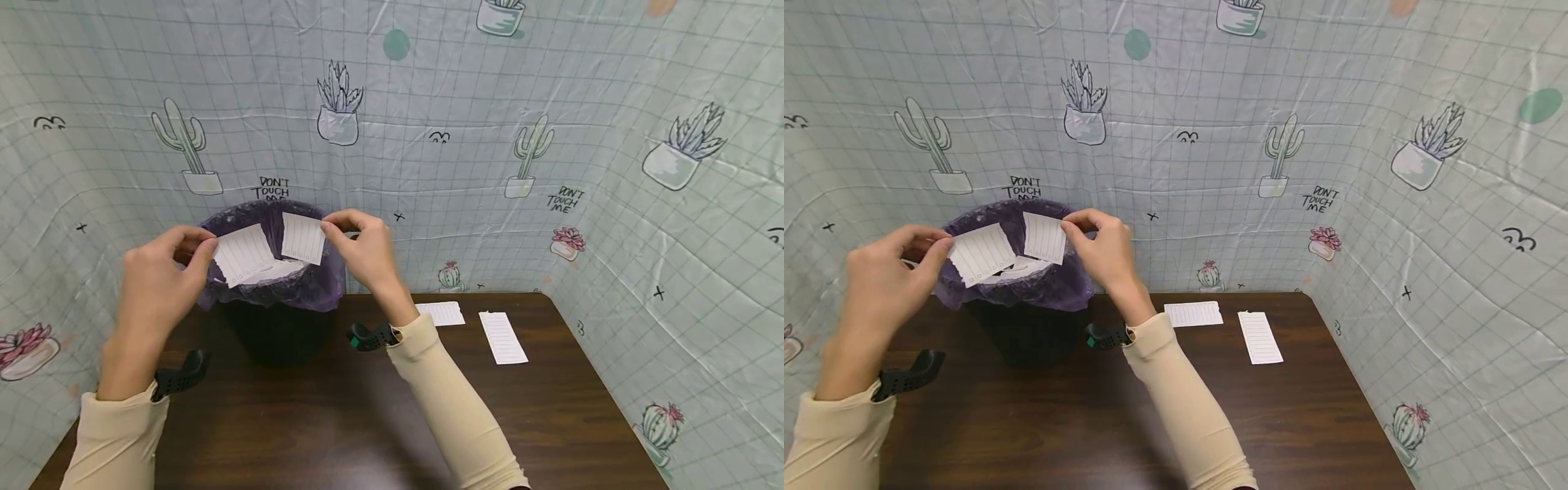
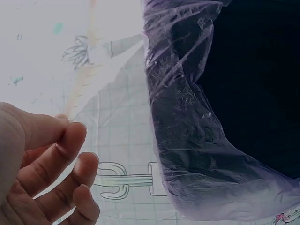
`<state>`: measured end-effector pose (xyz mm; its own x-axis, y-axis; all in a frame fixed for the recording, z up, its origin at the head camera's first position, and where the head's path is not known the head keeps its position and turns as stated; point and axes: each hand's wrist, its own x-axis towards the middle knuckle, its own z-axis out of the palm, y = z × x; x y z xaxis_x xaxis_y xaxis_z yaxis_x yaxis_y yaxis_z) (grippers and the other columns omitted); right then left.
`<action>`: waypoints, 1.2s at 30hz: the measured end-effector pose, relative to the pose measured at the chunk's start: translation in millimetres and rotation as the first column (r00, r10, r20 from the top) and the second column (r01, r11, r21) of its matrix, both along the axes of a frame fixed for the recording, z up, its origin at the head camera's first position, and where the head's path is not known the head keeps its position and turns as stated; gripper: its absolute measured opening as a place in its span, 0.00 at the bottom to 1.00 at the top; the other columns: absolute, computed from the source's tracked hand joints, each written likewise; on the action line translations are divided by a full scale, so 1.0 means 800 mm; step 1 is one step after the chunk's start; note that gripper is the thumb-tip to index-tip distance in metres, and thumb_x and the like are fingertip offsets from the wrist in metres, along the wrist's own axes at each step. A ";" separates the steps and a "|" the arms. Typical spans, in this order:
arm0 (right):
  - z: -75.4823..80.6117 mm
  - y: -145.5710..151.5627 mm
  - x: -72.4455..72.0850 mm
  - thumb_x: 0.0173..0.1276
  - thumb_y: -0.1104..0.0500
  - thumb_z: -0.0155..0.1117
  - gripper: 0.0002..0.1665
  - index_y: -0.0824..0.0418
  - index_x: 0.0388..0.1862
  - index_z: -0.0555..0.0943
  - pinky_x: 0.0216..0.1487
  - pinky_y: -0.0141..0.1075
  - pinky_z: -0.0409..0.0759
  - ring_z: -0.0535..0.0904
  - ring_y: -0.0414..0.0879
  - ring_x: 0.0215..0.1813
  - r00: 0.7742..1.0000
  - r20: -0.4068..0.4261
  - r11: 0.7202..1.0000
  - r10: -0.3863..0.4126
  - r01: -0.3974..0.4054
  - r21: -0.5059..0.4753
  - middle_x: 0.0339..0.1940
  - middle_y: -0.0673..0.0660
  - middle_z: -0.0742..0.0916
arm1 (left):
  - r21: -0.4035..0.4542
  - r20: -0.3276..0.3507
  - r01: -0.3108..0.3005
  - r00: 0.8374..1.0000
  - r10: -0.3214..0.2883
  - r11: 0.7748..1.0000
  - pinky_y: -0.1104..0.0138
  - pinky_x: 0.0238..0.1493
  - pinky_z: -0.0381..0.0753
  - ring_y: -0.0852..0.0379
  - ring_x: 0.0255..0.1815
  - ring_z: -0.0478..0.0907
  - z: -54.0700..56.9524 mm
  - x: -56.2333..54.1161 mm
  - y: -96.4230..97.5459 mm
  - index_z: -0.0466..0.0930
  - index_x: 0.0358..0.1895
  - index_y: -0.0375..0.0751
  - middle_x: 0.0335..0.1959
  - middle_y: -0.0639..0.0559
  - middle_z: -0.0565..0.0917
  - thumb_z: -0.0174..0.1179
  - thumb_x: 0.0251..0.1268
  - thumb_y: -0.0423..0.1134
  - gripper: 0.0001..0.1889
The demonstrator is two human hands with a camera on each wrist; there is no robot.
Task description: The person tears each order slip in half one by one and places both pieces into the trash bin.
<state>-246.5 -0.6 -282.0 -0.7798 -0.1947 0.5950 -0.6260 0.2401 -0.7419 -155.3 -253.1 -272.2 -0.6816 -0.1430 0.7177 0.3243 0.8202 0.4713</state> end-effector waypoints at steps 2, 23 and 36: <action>0.000 -0.003 0.000 0.74 0.58 0.67 0.09 0.63 0.44 0.89 0.42 0.33 0.83 0.86 0.47 0.42 1.000 -0.007 1.000 -0.005 0.005 0.013 0.39 0.58 0.91 | 0.004 0.010 -0.007 1.000 0.007 1.000 0.82 0.32 0.63 0.92 0.30 0.60 0.001 -0.001 -0.001 0.88 0.44 0.34 0.31 0.37 0.89 0.64 0.71 0.37 0.09; -0.005 -0.020 0.000 0.73 0.59 0.68 0.08 0.62 0.43 0.90 0.47 0.38 0.83 0.86 0.45 0.40 0.999 -0.014 0.996 -0.037 0.038 0.083 0.37 0.56 0.92 | -0.022 0.090 -0.052 0.994 0.054 0.998 0.78 0.25 0.61 0.79 0.23 0.63 0.000 -0.006 -0.006 0.87 0.47 0.35 0.31 0.37 0.88 0.62 0.73 0.39 0.11; -0.010 -0.020 0.000 0.73 0.59 0.67 0.09 0.63 0.43 0.89 0.40 0.28 0.81 0.86 0.46 0.39 1.000 0.001 1.000 -0.018 0.018 0.009 0.37 0.58 0.91 | -0.007 0.080 -0.054 0.995 0.055 0.998 0.82 0.25 0.60 0.42 0.28 0.80 -0.001 -0.006 0.002 0.86 0.47 0.31 0.32 0.33 0.87 0.61 0.73 0.38 0.12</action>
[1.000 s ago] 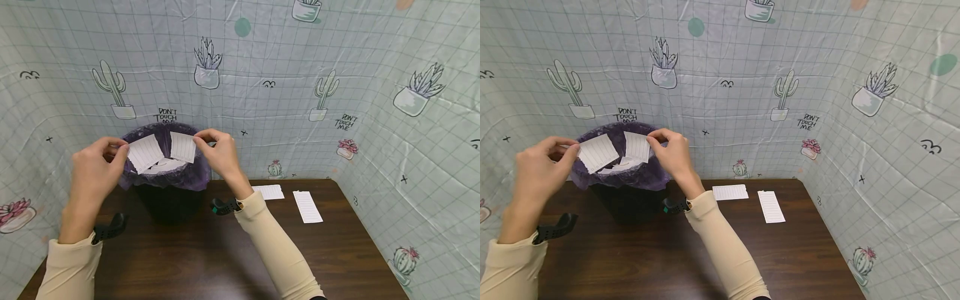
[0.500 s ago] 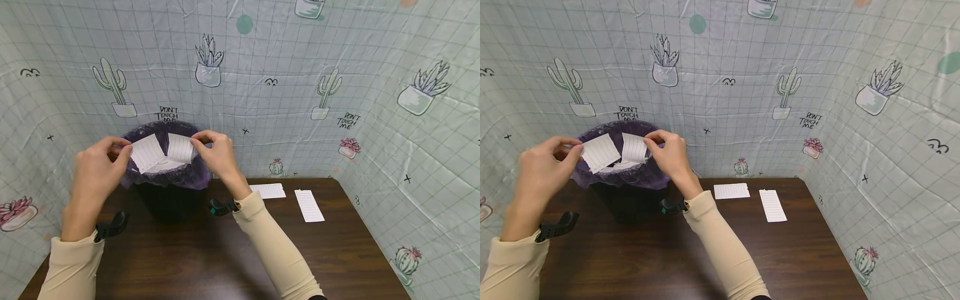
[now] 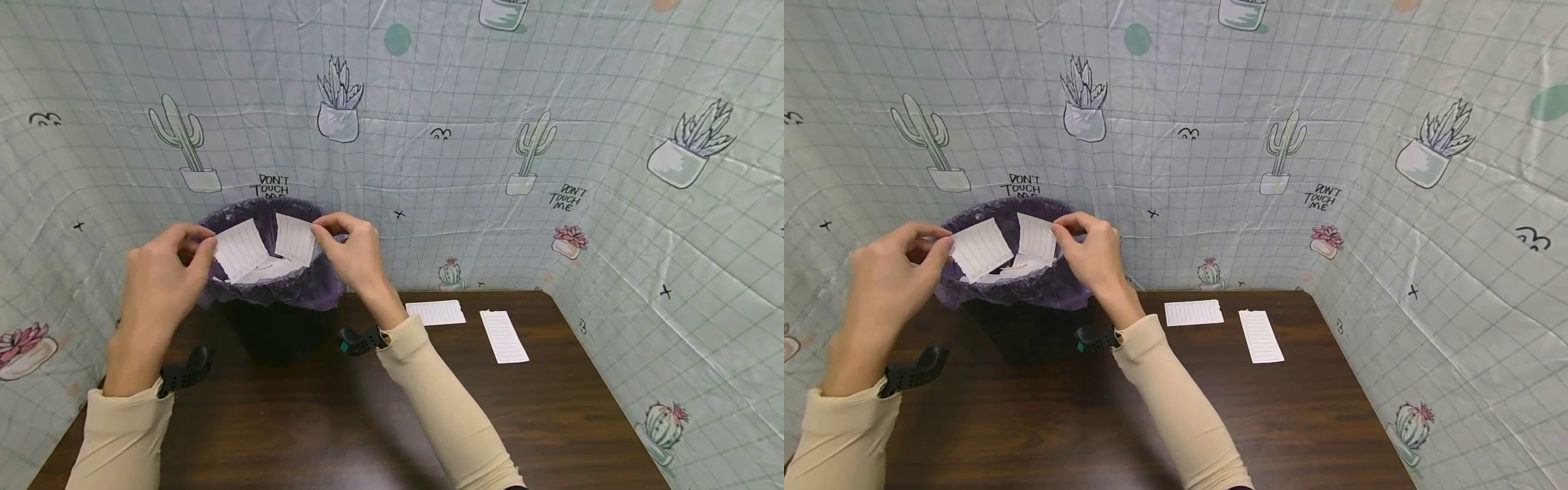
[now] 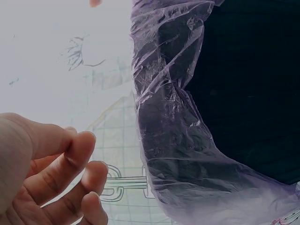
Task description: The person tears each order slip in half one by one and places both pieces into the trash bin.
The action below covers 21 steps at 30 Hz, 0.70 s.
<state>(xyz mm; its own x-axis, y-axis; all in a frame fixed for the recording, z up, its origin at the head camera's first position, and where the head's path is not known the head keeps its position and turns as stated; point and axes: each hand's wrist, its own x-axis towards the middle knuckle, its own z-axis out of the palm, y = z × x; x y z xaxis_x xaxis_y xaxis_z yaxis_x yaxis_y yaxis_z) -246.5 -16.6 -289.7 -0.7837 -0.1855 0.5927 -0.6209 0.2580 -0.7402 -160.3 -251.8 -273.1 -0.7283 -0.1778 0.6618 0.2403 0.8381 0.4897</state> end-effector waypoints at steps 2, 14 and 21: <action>-0.002 0.000 0.000 0.73 0.59 0.67 0.09 0.64 0.42 0.89 0.40 0.28 0.81 0.86 0.46 0.39 1.000 0.003 1.000 -0.002 0.002 -0.003 0.37 0.58 0.91 | 0.001 0.005 0.000 1.000 0.000 1.000 0.83 0.25 0.59 0.41 0.28 0.80 -0.001 0.001 0.000 0.85 0.48 0.31 0.32 0.33 0.88 0.61 0.74 0.38 0.12; -0.003 0.001 0.000 0.73 0.60 0.67 0.08 0.64 0.42 0.89 0.42 0.29 0.82 0.85 0.45 0.38 1.000 0.016 1.000 0.009 -0.008 -0.015 0.36 0.58 0.91 | -0.001 0.015 -0.005 1.000 0.005 1.000 0.84 0.27 0.59 0.39 0.30 0.82 -0.001 0.001 0.004 0.85 0.49 0.31 0.34 0.32 0.87 0.60 0.74 0.38 0.13; -0.002 0.003 0.000 0.73 0.60 0.67 0.08 0.64 0.42 0.89 0.42 0.28 0.82 0.85 0.45 0.36 1.000 0.017 0.999 0.001 -0.001 -0.034 0.36 0.59 0.91 | -0.002 0.014 -0.006 1.000 0.006 1.000 0.84 0.26 0.58 0.40 0.28 0.81 -0.001 0.000 0.005 0.85 0.49 0.30 0.34 0.31 0.87 0.60 0.74 0.38 0.13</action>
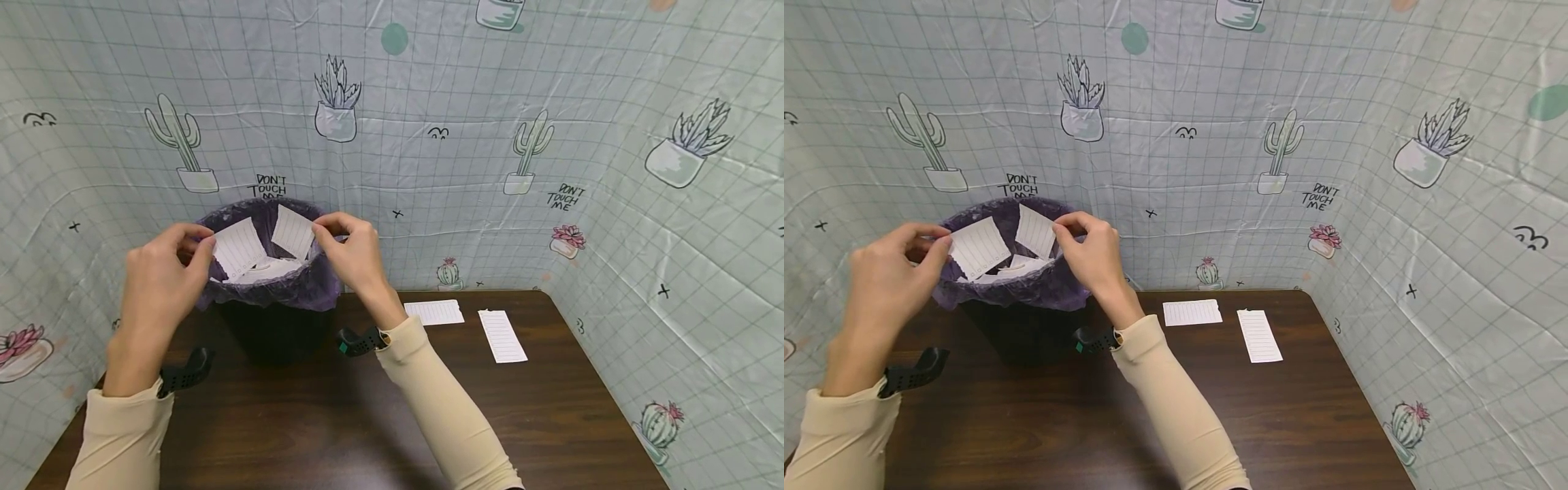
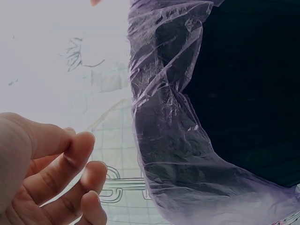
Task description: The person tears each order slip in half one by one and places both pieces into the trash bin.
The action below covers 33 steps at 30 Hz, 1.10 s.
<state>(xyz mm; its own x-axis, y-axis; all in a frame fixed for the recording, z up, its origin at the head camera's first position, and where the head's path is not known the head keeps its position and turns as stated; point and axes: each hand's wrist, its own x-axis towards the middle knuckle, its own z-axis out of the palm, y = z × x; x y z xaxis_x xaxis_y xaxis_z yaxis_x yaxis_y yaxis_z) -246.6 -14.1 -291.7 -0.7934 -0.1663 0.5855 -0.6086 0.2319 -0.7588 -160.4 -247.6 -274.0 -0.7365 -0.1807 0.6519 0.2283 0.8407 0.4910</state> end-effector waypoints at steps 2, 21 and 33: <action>0.000 0.000 0.000 0.72 0.60 0.67 0.08 0.64 0.42 0.89 0.42 0.28 0.81 0.85 0.45 0.36 1.000 -0.001 1.000 -0.004 0.004 0.008 0.35 0.59 0.91 | -0.010 -0.008 0.004 1.000 -0.004 1.000 0.83 0.25 0.58 0.40 0.27 0.80 0.000 0.000 0.000 0.85 0.49 0.30 0.33 0.31 0.87 0.60 0.74 0.38 0.13; -0.009 0.004 0.005 0.74 0.61 0.65 0.10 0.63 0.46 0.89 0.43 0.27 0.81 0.86 0.47 0.41 1.000 0.000 0.994 0.028 -0.028 0.110 0.40 0.58 0.92 | -0.027 0.044 0.069 0.997 -0.068 0.997 0.42 0.38 0.81 0.34 0.38 0.86 -0.008 0.012 0.022 0.83 0.58 0.33 0.40 0.31 0.89 0.59 0.75 0.36 0.15; -0.034 0.049 0.002 0.74 0.61 0.66 0.12 0.65 0.51 0.87 0.43 0.38 0.84 0.86 0.49 0.44 0.999 -0.032 0.993 0.043 -0.039 0.110 0.44 0.59 0.91 | 0.106 -0.078 0.205 0.977 -0.197 0.973 0.85 0.32 0.69 0.68 0.30 0.80 -0.034 0.045 0.054 0.88 0.50 0.39 0.35 0.42 0.91 0.66 0.69 0.31 0.10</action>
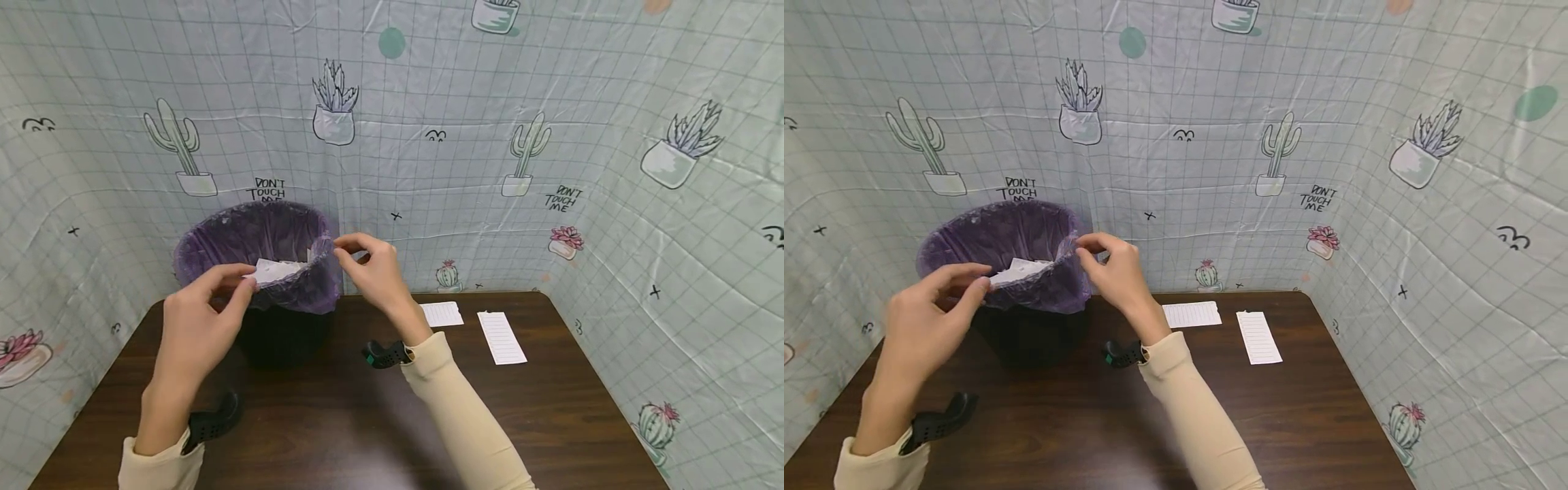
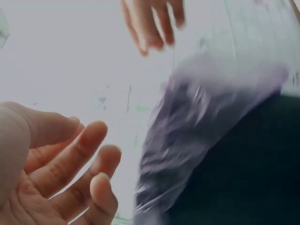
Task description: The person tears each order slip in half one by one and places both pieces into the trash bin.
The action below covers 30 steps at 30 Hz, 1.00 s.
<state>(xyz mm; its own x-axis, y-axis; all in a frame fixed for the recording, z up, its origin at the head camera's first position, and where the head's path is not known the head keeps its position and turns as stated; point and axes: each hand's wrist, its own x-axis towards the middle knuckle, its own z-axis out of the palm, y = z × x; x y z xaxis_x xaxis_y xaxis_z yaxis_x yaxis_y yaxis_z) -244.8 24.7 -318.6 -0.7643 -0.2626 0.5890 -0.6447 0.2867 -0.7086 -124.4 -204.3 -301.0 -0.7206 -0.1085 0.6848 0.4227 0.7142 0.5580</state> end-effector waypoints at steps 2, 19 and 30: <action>-0.012 0.012 -0.007 0.74 0.61 0.66 0.12 0.65 0.52 0.87 0.45 0.40 0.84 0.86 0.50 0.46 1.000 -0.014 0.999 -0.011 0.012 0.042 0.45 0.59 0.91 | 0.038 0.022 0.038 0.999 -0.039 0.999 0.83 0.31 0.72 0.78 0.31 0.76 -0.011 0.005 0.009 0.89 0.49 0.40 0.34 0.45 0.91 0.66 0.69 0.30 0.09; -0.135 0.142 -0.054 0.72 0.63 0.67 0.12 0.65 0.52 0.86 0.51 0.49 0.85 0.86 0.55 0.48 0.967 0.146 0.952 -0.209 0.167 0.256 0.43 0.62 0.90 | 0.127 0.151 0.218 0.960 -0.236 0.968 0.74 0.30 0.79 0.68 0.30 0.81 -0.079 -0.008 0.060 0.88 0.48 0.40 0.32 0.54 0.90 0.67 0.67 0.30 0.08; -0.190 0.193 -0.065 0.70 0.61 0.70 0.16 0.66 0.54 0.85 0.57 0.55 0.81 0.84 0.61 0.56 0.940 0.211 0.894 -0.269 0.163 0.417 0.50 0.64 0.89 | 0.251 0.253 0.202 0.930 -0.265 0.947 0.70 0.31 0.82 0.61 0.32 0.85 -0.114 -0.010 0.077 0.88 0.46 0.43 0.33 0.53 0.91 0.67 0.69 0.32 0.07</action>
<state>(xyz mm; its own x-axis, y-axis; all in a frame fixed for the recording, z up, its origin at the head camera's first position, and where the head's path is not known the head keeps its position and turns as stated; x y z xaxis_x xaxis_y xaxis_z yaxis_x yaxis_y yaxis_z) -297.2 178.7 -470.8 -0.9382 -0.2395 0.2499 -0.3457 0.6836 -0.6428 -132.1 -142.4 -392.1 -0.9019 -0.0368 0.4304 0.3666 0.4619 0.8076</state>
